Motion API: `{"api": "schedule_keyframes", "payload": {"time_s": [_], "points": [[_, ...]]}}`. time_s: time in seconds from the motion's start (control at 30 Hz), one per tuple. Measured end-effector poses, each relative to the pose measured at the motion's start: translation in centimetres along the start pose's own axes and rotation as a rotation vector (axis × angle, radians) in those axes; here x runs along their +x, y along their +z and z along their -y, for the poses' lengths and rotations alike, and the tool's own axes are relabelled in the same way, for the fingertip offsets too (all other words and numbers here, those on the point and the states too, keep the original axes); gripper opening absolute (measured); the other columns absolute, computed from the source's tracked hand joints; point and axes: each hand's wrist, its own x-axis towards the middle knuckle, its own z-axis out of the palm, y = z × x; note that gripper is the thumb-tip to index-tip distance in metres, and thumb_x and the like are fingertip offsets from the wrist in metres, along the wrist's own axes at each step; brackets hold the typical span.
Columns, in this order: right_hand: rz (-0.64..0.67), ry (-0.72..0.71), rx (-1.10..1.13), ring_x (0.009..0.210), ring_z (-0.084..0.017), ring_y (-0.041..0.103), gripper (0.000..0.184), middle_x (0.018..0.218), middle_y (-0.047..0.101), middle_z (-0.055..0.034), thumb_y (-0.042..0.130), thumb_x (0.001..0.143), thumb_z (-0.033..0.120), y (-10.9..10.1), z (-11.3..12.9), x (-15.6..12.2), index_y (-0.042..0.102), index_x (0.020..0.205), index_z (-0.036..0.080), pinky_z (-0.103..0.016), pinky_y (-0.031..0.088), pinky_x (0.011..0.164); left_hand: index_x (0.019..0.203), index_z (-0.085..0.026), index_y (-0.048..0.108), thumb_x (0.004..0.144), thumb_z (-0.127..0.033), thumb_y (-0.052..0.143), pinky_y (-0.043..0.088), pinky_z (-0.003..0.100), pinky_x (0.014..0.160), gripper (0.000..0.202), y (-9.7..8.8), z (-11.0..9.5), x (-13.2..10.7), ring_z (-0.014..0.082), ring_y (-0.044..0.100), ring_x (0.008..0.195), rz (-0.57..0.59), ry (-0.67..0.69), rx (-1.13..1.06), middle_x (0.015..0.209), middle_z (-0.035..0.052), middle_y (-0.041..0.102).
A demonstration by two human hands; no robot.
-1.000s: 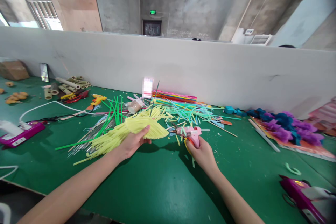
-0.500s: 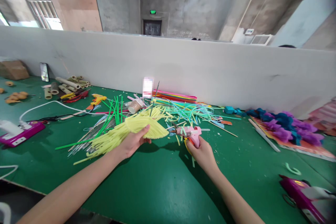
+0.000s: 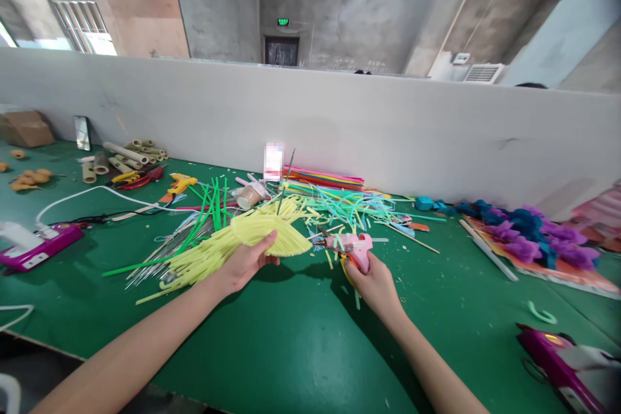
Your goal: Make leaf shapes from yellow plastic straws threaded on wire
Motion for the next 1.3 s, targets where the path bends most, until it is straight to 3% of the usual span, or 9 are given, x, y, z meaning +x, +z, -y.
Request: {"api": "schedule_keyframes", "payload": {"time_s": [1.3], "points": [[-0.008,-0.003,0.002,0.048,-0.012,0.040,0.028,0.052,0.048,0.0040,0.052,0.072,0.048,-0.19,0.02,0.08,0.047,0.065,0.021,-0.022,0.029,0.046,0.116,-0.020,0.064,0.078,-0.037,0.070,0.052,0.025,0.057,0.042,-0.03,-0.07,0.04,0.0148,0.062,0.075,0.004,-0.016,-0.008,0.111,0.0085,0.066]]}}
